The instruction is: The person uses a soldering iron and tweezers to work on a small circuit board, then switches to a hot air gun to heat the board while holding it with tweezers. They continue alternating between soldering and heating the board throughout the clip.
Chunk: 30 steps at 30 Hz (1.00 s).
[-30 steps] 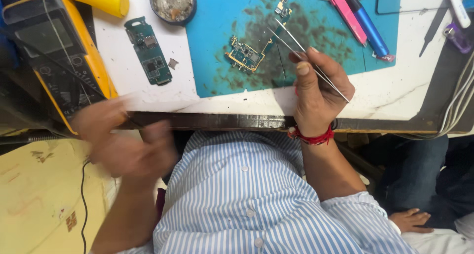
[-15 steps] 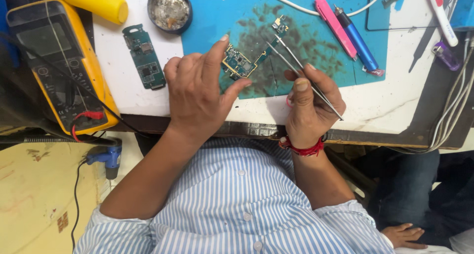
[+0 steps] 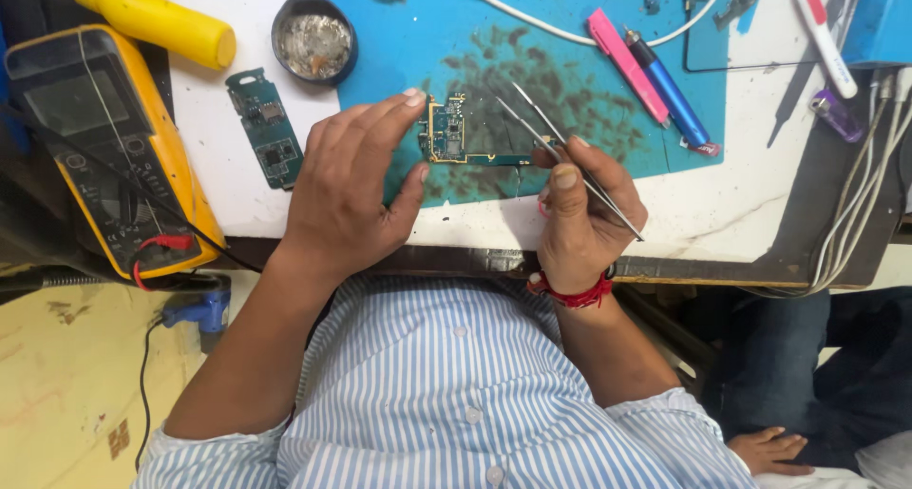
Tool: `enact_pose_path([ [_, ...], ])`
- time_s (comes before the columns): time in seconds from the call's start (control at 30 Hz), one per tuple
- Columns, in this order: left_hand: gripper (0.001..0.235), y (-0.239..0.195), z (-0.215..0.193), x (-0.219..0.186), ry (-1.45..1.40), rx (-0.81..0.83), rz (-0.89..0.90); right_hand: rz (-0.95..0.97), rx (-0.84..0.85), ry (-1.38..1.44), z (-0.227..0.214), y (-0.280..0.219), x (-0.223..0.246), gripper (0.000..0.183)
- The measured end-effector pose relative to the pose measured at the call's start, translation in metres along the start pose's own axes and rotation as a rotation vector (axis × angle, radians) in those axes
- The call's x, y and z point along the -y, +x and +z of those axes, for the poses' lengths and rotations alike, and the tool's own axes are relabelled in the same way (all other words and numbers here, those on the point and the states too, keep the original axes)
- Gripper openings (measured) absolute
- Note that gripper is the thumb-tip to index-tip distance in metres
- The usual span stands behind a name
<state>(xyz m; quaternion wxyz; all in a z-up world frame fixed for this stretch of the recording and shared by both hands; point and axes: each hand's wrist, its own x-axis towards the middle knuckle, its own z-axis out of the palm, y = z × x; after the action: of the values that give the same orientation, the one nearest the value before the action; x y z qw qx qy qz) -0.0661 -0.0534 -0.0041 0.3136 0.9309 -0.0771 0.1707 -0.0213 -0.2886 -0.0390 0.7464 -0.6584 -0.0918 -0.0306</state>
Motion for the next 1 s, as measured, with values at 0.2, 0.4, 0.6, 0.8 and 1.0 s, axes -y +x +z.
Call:
enact_pose_path([
  [0.2, 0.048, -0.004, 0.006, 0.002, 0.047, -0.075, -0.032, 0.017, -0.008, -0.022, 0.0, 0.001, 0.0, 0.031],
  [0.4, 0.052, 0.0, 0.006, 0.002, 0.057, -0.036, -0.01, 0.048, -0.016, 0.048, 0.001, 0.003, -0.001, 0.032],
  [0.6, 0.05, -0.002, 0.007, 0.004, 0.049, -0.041, -0.027, 0.002, -0.008, -0.007, 0.001, 0.002, -0.004, 0.031],
  [0.8, 0.053, -0.002, 0.005, 0.003, 0.058, -0.037, -0.034, 0.033, -0.019, -0.008, 0.0, 0.004, 0.001, 0.032],
  [1.0, 0.061, -0.002, 0.004, 0.002, 0.092, 0.003, -0.042, -0.166, 0.201, -0.589, 0.0, 0.02, 0.022, 0.029],
])
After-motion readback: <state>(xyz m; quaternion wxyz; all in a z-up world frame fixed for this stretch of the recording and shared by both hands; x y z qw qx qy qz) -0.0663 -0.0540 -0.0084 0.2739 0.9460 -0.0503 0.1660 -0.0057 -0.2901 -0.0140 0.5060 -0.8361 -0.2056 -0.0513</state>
